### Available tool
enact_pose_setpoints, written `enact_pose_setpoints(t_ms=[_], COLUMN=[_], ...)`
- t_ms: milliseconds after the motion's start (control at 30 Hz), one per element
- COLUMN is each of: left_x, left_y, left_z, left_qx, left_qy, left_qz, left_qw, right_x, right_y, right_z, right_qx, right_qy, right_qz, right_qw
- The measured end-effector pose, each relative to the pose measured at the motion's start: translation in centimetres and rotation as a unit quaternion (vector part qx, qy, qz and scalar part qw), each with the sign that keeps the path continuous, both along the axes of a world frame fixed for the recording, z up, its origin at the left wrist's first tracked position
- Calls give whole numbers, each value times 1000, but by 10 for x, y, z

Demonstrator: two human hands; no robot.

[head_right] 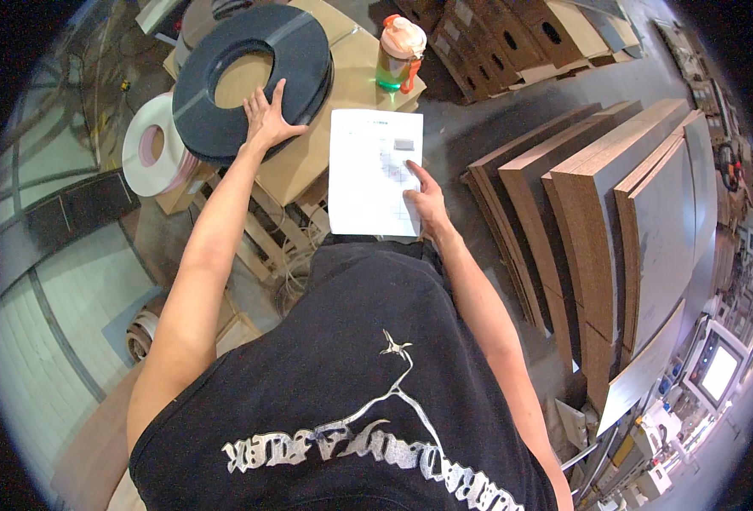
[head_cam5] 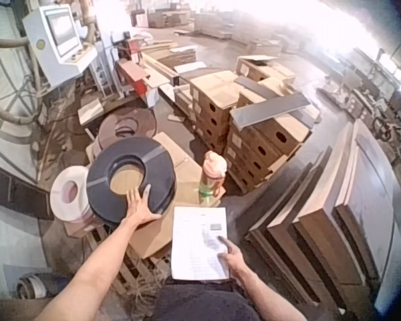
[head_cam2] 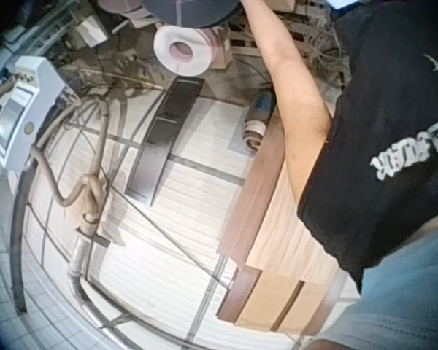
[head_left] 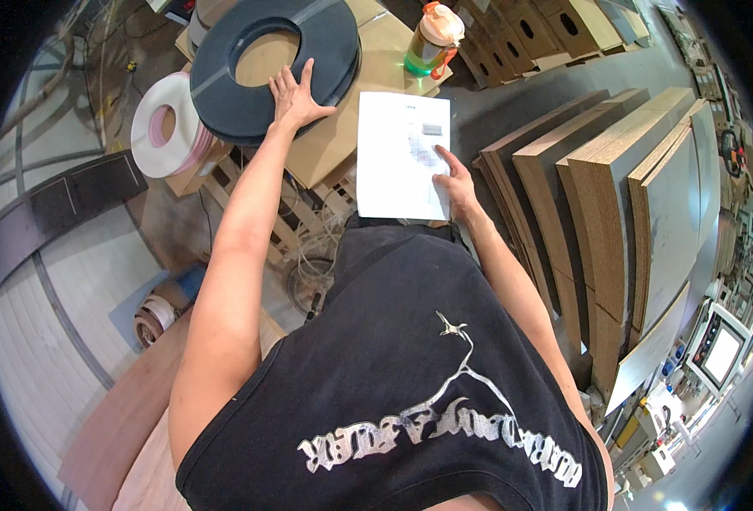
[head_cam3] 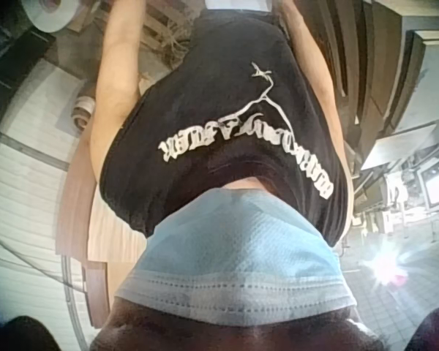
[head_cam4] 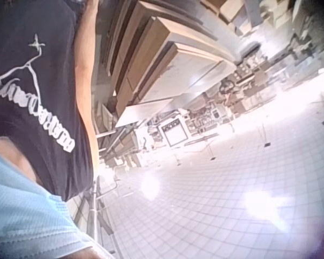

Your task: Feeding wood panels into an edge banding machine in a factory environment.

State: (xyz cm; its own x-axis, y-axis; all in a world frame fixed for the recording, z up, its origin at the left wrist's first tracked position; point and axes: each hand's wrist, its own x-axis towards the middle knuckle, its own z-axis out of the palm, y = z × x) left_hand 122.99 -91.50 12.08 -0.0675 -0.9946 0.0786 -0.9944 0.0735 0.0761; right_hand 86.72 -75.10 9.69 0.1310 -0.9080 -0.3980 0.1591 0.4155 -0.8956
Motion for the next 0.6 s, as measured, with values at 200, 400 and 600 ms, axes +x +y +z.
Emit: enact_pose_setpoints(t_ms=[200, 400, 600], left_x=[-3, -5, -4], left_y=[4, 7, 6], left_z=[2, 6, 18], left_qx=[10, -20, -26], left_qy=[-6, -4, 20], left_qz=[2, -3, -18], left_qw=[1000, 1000, 999], right_x=[-1, 0, -4], right_y=[3, 4, 2], right_z=[4, 7, -2], right_qx=[19, 14, 3], right_qy=[-2, -17, -20], right_qz=[4, -4, -8], right_qw=[1000, 1000, 1000])
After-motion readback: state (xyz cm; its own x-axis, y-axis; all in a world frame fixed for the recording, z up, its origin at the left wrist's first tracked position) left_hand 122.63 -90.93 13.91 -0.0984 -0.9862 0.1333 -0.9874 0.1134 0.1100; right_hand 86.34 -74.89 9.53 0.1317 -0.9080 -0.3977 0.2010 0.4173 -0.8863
